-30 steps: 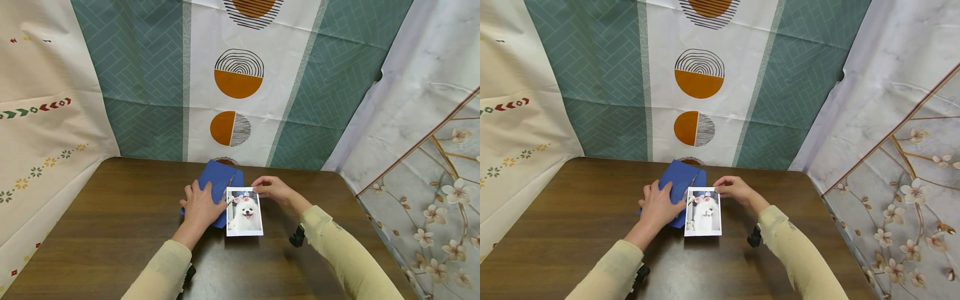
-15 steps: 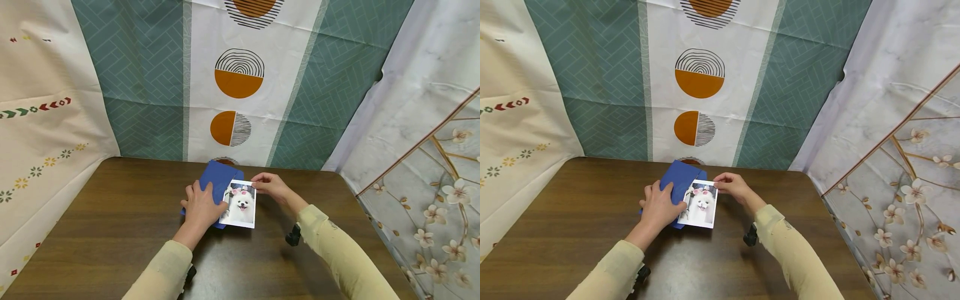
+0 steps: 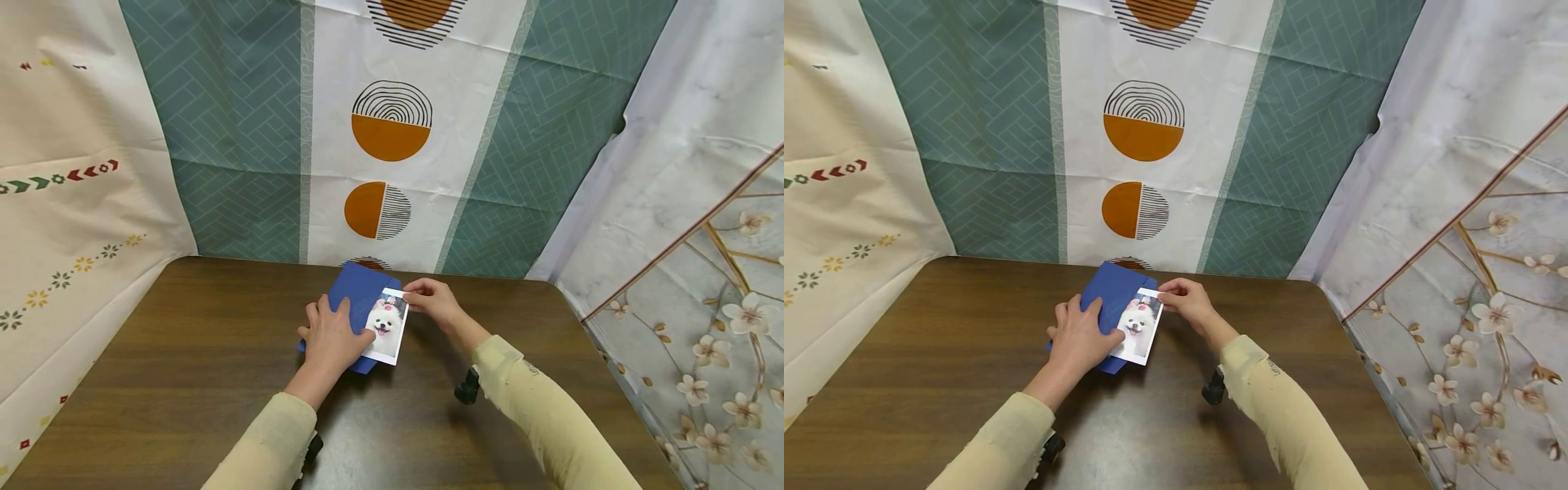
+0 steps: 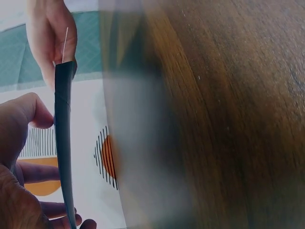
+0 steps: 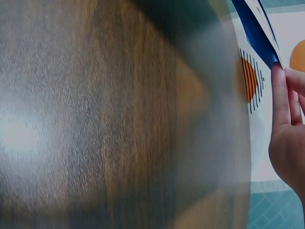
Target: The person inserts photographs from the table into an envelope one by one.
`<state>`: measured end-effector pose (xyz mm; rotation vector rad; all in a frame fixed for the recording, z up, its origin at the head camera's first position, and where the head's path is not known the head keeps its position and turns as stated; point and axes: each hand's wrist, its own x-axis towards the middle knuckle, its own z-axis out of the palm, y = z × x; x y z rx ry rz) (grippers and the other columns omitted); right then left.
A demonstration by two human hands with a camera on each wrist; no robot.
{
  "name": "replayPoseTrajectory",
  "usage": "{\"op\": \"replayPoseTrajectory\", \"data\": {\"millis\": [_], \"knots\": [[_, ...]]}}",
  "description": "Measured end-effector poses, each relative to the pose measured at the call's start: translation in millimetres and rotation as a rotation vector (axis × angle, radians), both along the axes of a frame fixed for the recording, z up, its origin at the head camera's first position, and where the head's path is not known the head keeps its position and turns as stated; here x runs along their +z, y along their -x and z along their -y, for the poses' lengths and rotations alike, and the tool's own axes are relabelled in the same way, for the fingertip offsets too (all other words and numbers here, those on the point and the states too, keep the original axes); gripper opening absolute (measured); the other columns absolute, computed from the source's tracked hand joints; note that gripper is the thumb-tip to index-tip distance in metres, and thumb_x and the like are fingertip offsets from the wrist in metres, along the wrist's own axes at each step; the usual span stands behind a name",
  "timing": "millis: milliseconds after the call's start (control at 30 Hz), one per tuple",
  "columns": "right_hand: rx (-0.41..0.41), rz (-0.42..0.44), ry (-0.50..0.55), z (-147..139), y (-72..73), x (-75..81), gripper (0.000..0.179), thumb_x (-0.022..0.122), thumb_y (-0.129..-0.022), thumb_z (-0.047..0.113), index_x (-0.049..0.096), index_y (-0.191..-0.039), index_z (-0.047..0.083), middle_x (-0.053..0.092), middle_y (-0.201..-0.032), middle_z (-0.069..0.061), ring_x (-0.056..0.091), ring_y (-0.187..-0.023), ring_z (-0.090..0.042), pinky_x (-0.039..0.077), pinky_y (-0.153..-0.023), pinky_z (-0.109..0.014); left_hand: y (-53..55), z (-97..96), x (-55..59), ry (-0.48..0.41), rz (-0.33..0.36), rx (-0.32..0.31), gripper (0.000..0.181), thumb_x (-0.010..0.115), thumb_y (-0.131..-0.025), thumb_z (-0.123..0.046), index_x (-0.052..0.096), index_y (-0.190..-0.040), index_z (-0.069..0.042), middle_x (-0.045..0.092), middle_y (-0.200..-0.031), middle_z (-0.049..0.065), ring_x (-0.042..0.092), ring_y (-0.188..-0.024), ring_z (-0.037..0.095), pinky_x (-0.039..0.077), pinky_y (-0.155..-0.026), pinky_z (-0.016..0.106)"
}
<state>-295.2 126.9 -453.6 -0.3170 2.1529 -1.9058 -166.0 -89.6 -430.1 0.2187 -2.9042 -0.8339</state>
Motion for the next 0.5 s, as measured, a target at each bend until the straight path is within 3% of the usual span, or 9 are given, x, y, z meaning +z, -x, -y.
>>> {"op": "replayPoseTrajectory", "data": {"millis": [500], "knots": [[-0.042,0.002,0.032,14,-4.6,-0.3,0.020,0.071,-0.097,-0.007,0.069,-0.116,-0.014,0.069,-0.089,-0.004,0.071,-0.080,-0.012,0.063,-0.076,-0.029,1.9,-0.8,0.1,-0.001,0.000,-0.006,0.084,0.080,-0.087,-0.047,0.055,-0.154,-0.001,0.034,-0.160,0.036,0.032,-0.143,0.054,0.039,-0.101,0.079]]}}
